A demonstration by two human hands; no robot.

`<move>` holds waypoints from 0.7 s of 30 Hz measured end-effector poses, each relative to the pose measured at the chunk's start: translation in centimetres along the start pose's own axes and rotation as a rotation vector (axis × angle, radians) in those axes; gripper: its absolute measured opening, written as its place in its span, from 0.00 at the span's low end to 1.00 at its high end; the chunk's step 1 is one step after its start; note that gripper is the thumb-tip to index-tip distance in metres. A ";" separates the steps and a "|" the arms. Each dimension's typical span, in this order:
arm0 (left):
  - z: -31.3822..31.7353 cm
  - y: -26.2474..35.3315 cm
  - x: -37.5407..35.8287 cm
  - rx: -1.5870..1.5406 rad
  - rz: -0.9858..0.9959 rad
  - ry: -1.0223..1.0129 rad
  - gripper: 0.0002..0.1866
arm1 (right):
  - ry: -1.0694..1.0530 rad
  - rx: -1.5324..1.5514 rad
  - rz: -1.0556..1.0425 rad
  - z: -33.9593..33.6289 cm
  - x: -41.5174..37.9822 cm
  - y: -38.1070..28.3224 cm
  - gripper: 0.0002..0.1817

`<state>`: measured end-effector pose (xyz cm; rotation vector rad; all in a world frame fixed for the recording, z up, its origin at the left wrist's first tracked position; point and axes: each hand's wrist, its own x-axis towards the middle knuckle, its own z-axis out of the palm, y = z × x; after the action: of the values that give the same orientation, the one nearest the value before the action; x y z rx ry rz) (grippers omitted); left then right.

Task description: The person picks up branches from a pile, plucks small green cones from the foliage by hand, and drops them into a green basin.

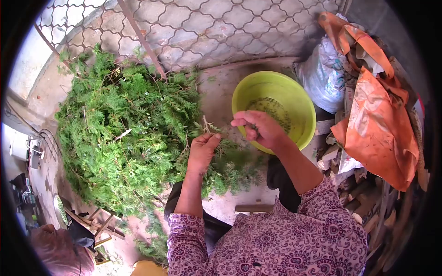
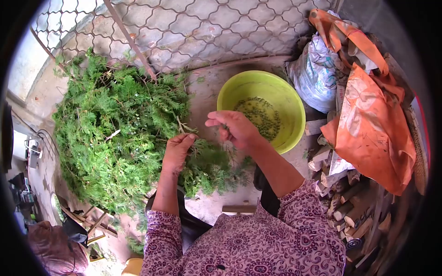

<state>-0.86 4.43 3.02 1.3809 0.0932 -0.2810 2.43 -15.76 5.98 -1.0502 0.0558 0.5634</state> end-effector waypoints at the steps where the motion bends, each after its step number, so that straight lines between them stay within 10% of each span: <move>1: 0.1 0.5 0.1 0.000 -0.063 0.062 0.08 | 0.004 0.012 0.005 -0.5 0.2 0.1 0.17; 21: 3.8 -1.4 1.9 0.031 0.050 -0.010 0.19 | 0.002 0.374 0.042 -0.7 2.7 4.1 0.42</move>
<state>0.22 0.25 2.01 1.4102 0.0463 -0.2487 2.99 -13.73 1.47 -0.6865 0.1783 0.5644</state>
